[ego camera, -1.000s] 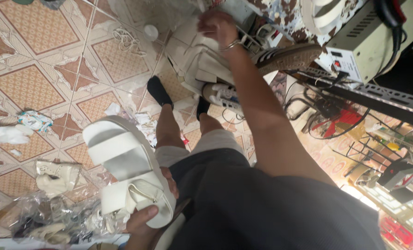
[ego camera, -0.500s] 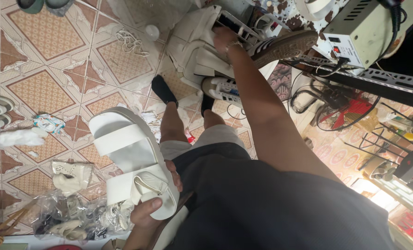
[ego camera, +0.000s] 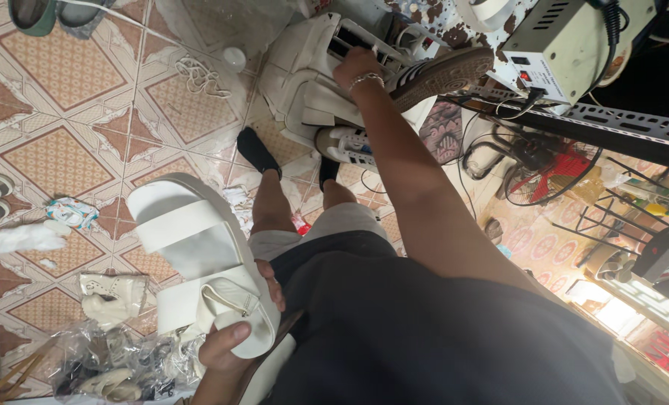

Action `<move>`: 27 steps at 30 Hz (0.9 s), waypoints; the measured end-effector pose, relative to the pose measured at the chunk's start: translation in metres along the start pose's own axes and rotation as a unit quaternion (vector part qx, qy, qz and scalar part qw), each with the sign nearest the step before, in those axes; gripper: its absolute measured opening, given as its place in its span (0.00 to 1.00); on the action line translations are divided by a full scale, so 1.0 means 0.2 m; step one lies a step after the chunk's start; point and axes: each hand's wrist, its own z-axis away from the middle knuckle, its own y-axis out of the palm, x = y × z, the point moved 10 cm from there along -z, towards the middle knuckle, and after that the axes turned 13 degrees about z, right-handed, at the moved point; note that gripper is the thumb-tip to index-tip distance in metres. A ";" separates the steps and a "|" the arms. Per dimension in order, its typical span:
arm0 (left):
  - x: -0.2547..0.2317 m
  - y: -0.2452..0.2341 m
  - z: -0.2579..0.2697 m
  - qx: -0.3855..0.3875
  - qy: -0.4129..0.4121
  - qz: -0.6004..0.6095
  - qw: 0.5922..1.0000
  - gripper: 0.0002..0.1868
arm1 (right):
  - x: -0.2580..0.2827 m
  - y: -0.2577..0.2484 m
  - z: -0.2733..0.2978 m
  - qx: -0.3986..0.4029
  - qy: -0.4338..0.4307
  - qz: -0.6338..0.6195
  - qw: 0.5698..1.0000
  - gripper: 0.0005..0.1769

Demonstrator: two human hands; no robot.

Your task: The person uses a red heat gun to apply heat to the sole and strap of a white sandal. They then wipe the sandal with a white cloth, focusing on the sole and the strap area. The person handles the sandal with both hands, turning it to access different surfaces.

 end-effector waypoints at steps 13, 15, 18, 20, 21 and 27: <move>-0.02 0.06 0.00 0.007 -0.007 -0.004 1.000 0.46 | -0.26 0.01 0.18 -0.134 0.221 -0.689 0.677 0.16; -0.03 0.06 0.01 0.003 -0.006 -0.014 1.000 0.46 | -0.33 -0.05 0.26 -0.198 0.260 -0.592 0.736 0.15; -0.03 0.05 0.01 -0.002 -0.004 -0.025 1.000 0.46 | -0.30 -0.05 0.25 -0.162 0.264 -0.583 0.751 0.16; -0.03 0.06 0.02 0.001 -0.008 -0.020 1.000 0.45 | -0.28 -0.06 0.23 -0.126 0.254 -0.606 0.743 0.17; -0.03 0.06 0.02 0.002 -0.007 -0.023 1.000 0.45 | -0.27 -0.06 0.22 -0.112 0.250 -0.618 0.737 0.18; -0.05 0.06 0.04 0.007 0.007 -0.033 0.999 0.45 | -0.21 -0.19 0.24 -0.007 0.174 -0.645 0.744 0.06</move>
